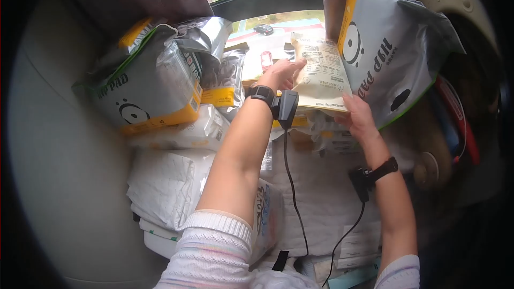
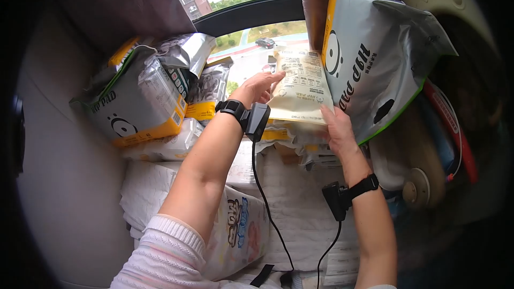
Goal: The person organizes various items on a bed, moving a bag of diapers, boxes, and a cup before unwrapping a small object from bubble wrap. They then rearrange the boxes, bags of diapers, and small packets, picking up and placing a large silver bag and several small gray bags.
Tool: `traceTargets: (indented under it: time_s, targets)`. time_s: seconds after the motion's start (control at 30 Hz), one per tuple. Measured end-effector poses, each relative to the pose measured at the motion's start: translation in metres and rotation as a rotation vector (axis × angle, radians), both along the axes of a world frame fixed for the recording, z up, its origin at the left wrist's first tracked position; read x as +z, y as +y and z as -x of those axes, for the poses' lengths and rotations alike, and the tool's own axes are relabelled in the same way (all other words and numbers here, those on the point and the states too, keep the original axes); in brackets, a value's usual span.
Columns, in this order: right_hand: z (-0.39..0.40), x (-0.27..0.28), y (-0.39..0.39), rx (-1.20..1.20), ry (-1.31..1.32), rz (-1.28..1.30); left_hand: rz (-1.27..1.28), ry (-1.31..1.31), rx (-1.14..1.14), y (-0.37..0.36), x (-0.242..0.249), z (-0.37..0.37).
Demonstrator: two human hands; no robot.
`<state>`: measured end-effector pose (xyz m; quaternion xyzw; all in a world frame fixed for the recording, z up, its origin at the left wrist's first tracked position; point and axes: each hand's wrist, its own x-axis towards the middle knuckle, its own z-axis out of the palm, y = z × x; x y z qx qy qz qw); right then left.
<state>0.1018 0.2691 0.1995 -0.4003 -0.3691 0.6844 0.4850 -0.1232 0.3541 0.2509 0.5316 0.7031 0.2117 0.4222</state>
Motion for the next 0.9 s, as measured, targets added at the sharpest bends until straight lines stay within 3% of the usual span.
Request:
traceTargets:
  time_s: [0.2,0.23,0.33,0.47,0.53,0.67,0.73,0.8,0.9]
  targets:
    - [-0.006,0.008,-0.009,0.055,-0.055,-0.105,0.065,-0.079,0.001,0.021,-0.002,-0.002]
    - [-0.004,0.010,-0.010,0.045,-0.062,-0.100,0.093,-0.348,0.021,0.012,0.005,-0.008]
    - [0.001,0.017,-0.012,0.027,-0.103,-0.090,0.019,-0.535,-0.045,0.021,-0.005,-0.010]
    - [-0.003,0.024,-0.026,0.131,-0.130,-0.089,0.027,-0.577,-0.051,0.020,0.014,0.000]
    - [-0.009,0.020,-0.040,0.077,-0.178,-0.040,-0.071,-0.480,-0.058,0.021,0.034,0.015]
    - [-0.039,0.000,-0.078,0.157,-0.159,-0.039,-0.322,0.287,-0.084,-0.002,0.095,0.008]
    - [-0.053,-0.013,-0.097,0.218,-0.162,0.094,-0.382,0.423,-0.122,-0.023,0.111,-0.017]
    - [-0.063,-0.034,-0.115,0.232,-0.139,0.143,-0.580,0.971,-0.131,-0.026,0.108,-0.045]
    - [-0.068,-0.051,-0.142,0.263,-0.113,0.228,-0.499,0.929,-0.091,0.001,0.069,-0.097]
